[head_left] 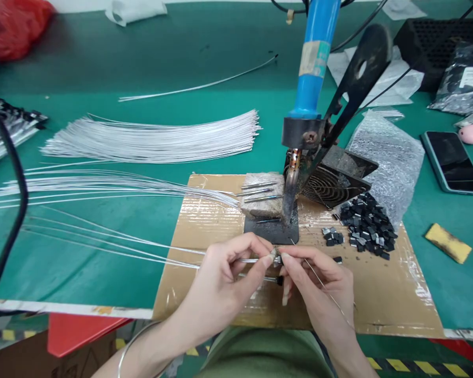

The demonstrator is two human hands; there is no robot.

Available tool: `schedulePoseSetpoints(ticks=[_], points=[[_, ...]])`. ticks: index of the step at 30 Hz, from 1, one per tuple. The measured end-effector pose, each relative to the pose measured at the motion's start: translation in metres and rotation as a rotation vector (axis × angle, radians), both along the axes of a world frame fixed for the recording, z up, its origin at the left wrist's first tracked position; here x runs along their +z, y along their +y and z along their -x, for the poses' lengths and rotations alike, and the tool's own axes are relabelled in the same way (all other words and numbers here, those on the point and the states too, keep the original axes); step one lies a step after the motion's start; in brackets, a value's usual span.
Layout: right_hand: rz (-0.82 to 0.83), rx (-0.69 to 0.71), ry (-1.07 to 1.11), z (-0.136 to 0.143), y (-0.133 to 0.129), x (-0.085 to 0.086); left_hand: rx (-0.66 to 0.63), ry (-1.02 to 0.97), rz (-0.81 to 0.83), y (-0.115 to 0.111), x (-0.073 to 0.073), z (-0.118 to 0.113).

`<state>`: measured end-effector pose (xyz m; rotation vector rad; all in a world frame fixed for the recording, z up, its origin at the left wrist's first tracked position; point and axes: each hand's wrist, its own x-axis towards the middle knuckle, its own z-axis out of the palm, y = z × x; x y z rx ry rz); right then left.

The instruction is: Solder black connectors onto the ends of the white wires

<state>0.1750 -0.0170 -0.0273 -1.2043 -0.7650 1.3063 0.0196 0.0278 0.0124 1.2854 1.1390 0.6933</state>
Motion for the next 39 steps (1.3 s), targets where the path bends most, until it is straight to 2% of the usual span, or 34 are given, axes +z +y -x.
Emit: schedulePoseSetpoints(ticks=[4, 10, 14, 19, 22, 26, 33, 39], points=[[-0.003, 0.000, -0.058, 0.000, 0.000, 0.001, 0.023, -0.004, 0.001, 0.001, -0.001, -0.002], [-0.096, -0.023, -0.339, -0.003, -0.007, 0.001, 0.033, 0.026, -0.015, 0.003, -0.002, -0.004], [-0.023, -0.044, -0.421, -0.001, -0.013, 0.004, 0.062, 0.058, -0.047, 0.006, -0.002, -0.007], [-0.035, -0.083, -0.543, -0.005, -0.013, 0.003, 0.077, 0.112, -0.089, 0.009, -0.002, -0.009], [-0.114, -0.052, -0.577, -0.013, -0.010, -0.001, 0.079, 0.110, -0.105, 0.010, -0.002, -0.010], [-0.223, -0.023, -0.554, -0.018, -0.006, 0.001, 0.079, 0.100, -0.106, 0.012, -0.003, -0.012], [-0.150, -0.038, -0.327, -0.007, -0.003, 0.014, 0.091, 0.117, -0.104, 0.018, -0.002, -0.014], [-0.185, -0.034, -0.309, -0.010, 0.003, 0.013, 0.116, 0.091, -0.104, 0.024, 0.003, -0.018]])
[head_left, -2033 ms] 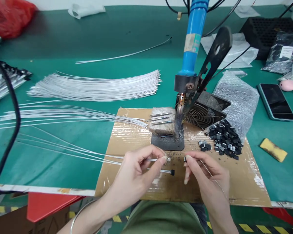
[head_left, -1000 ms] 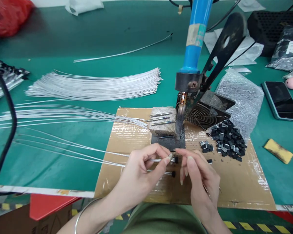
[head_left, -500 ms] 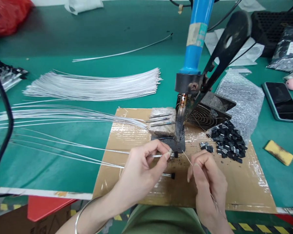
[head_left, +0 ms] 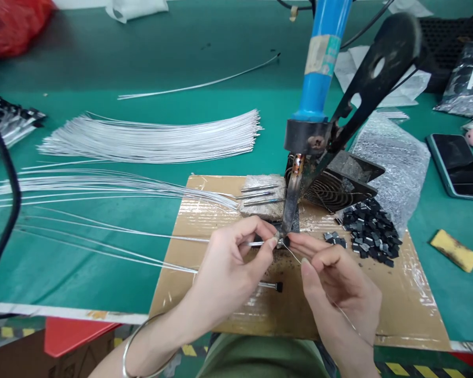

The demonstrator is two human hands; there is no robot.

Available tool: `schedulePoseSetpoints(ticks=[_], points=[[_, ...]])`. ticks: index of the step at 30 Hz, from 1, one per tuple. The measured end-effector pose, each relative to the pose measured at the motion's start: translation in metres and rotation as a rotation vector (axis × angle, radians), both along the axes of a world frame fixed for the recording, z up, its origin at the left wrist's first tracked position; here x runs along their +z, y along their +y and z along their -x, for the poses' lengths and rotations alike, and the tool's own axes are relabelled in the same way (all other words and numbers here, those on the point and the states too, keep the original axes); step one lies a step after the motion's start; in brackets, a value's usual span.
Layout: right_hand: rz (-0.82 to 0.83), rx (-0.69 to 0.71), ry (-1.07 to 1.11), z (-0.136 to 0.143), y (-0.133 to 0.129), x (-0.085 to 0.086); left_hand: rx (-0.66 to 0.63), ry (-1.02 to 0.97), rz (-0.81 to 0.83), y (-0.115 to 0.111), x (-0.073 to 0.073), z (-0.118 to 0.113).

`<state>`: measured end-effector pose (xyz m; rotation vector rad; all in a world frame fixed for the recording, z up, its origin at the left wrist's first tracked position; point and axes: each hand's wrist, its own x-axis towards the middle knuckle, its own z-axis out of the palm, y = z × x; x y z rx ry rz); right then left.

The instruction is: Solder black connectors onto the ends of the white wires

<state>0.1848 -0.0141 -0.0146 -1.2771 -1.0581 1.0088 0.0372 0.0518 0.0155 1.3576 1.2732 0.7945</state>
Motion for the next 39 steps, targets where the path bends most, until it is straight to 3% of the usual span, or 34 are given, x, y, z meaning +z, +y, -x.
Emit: schedulePoseSetpoints(ticks=[39], points=[[-0.035, -0.031, 0.016, 0.0002, 0.0070, 0.0018, 0.033, 0.018, -0.050, 0.0031, 0.0057, -0.0023]])
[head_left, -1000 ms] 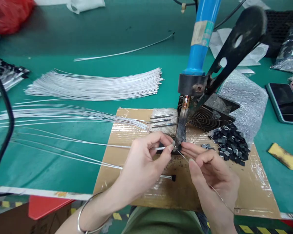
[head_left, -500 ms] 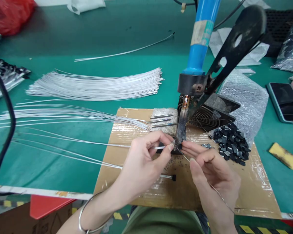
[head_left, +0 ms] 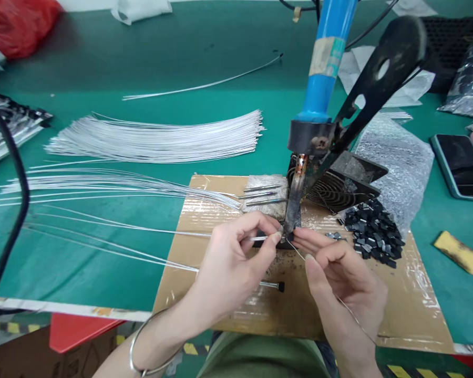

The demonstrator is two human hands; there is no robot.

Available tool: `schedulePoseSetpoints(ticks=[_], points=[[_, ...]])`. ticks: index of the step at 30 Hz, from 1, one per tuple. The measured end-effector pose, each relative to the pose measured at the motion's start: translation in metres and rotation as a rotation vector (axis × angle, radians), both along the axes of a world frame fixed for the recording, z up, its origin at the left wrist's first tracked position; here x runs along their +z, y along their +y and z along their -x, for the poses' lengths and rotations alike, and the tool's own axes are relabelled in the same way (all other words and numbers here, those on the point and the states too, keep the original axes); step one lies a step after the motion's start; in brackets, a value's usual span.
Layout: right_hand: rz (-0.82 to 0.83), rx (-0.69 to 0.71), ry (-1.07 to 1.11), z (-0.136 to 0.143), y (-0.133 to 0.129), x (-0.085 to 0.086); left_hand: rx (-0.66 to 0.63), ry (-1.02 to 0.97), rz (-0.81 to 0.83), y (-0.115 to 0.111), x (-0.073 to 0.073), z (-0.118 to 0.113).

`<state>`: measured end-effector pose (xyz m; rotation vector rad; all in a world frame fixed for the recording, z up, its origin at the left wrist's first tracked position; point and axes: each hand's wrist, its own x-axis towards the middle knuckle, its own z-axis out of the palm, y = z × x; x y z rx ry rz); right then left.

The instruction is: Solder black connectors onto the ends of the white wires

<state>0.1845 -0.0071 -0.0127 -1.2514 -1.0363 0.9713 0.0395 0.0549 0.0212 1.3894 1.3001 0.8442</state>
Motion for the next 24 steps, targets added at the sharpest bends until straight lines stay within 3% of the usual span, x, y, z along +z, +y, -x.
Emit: schedulePoseSetpoints(ticks=[24], points=[[0.042, -0.075, -0.030, 0.0057, -0.0033, 0.0026, -0.001, 0.032, -0.020, -0.0012, 0.0030, -0.0014]])
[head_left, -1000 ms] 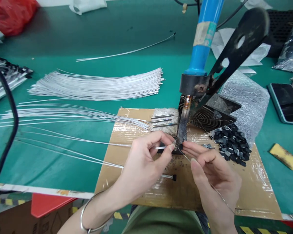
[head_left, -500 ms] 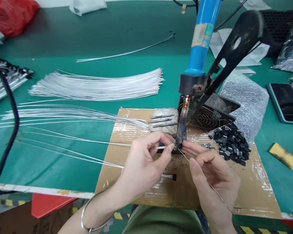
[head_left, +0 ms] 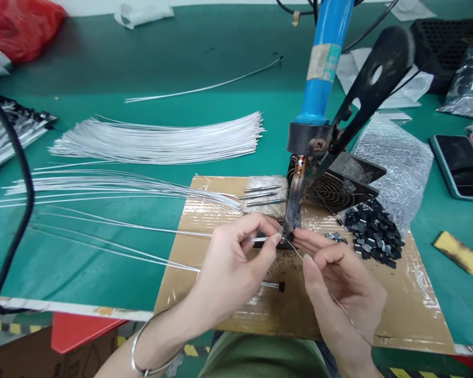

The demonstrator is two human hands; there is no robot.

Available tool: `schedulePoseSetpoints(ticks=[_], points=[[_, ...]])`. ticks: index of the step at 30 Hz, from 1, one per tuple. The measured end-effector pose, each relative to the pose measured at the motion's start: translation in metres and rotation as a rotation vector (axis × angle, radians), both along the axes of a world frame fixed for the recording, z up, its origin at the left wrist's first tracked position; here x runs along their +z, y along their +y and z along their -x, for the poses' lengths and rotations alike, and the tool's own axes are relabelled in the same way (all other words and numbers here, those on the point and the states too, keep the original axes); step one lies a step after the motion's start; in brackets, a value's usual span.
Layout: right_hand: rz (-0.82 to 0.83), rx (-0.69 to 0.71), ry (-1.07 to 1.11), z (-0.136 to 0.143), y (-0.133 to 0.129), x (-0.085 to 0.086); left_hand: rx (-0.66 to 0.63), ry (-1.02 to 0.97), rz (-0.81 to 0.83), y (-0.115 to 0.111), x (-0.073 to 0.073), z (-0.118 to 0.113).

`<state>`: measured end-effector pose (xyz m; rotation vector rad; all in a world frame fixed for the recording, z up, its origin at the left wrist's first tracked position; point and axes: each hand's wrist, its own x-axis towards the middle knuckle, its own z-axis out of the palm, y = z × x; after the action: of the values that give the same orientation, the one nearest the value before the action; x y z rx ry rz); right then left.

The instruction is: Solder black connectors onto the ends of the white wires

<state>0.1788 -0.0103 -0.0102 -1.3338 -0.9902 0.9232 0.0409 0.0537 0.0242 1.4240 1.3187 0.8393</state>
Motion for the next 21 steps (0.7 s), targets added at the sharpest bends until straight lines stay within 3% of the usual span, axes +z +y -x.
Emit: schedulePoseSetpoints(ticks=[21], points=[[-0.014, 0.000, -0.017, 0.0010, 0.0008, 0.0015, -0.001, 0.009, -0.011, -0.0027, -0.0026, 0.0013]])
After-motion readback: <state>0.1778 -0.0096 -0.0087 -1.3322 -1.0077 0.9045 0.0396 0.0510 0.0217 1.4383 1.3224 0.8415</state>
